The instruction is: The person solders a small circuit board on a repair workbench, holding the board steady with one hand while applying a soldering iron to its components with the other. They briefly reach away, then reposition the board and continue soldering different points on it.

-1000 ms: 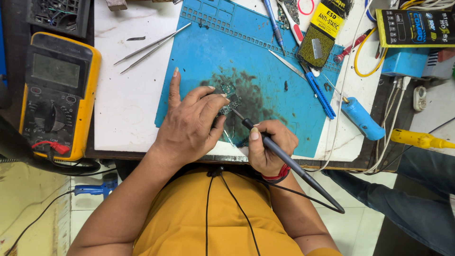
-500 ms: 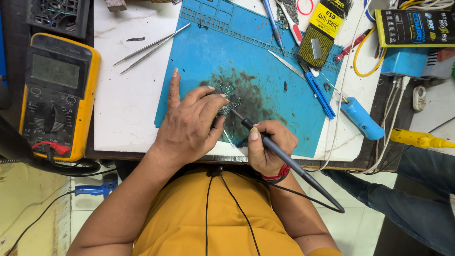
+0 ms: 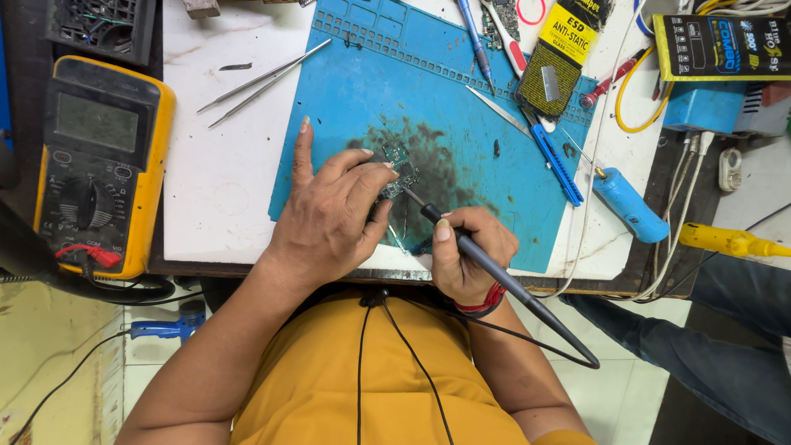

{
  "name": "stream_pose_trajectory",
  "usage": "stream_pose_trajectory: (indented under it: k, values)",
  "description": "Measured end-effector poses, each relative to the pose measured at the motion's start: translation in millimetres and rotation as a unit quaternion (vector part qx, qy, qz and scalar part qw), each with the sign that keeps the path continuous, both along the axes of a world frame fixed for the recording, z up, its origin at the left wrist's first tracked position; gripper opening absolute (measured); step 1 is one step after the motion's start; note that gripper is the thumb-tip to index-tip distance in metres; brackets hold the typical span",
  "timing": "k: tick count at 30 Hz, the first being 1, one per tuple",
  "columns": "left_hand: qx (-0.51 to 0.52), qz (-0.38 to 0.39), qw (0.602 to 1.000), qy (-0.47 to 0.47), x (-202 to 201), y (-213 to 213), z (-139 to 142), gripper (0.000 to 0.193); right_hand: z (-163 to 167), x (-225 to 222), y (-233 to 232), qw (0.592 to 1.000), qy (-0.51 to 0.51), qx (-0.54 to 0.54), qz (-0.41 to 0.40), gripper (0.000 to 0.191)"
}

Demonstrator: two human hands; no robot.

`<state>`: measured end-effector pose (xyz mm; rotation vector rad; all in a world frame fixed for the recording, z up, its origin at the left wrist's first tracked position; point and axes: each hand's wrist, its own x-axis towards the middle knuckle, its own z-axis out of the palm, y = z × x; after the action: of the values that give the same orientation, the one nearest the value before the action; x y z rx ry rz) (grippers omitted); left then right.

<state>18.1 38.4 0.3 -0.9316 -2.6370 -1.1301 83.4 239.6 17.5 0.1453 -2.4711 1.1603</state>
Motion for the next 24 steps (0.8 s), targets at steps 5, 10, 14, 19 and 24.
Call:
stream_pose_trajectory:
  k: [5, 10, 14, 19, 24]
  values:
    - [0.003, -0.001, 1.000, -0.004, -0.7, -0.6, 0.9, 0.038, 0.5, 0.6, -0.4, 1.000, -0.002, 0.008, -0.002, 0.012]
    - [0.002, 0.000, 1.000, -0.002, -0.4, -0.1, 0.2, 0.038, 0.5, 0.3, -0.1, 1.000, -0.003, 0.011, 0.002, 0.012]
    - [0.002, 0.001, 1.000, -0.002, 0.2, -0.4, -0.2, 0.038, 0.4, 0.1, -0.3, 1.000, -0.001, 0.011, 0.002, 0.011]
    - [0.003, -0.001, 1.000, 0.002, -0.6, -0.3, 0.2, 0.037, 1.0, 0.5, -0.1, 1.000, -0.007, 0.012, 0.002, 0.012]
    - [0.000, 0.001, 1.000, 0.001, -0.6, -0.8, 0.8, 0.038, 0.4, 0.1, -0.1, 1.000, -0.003, 0.023, 0.004, 0.011]
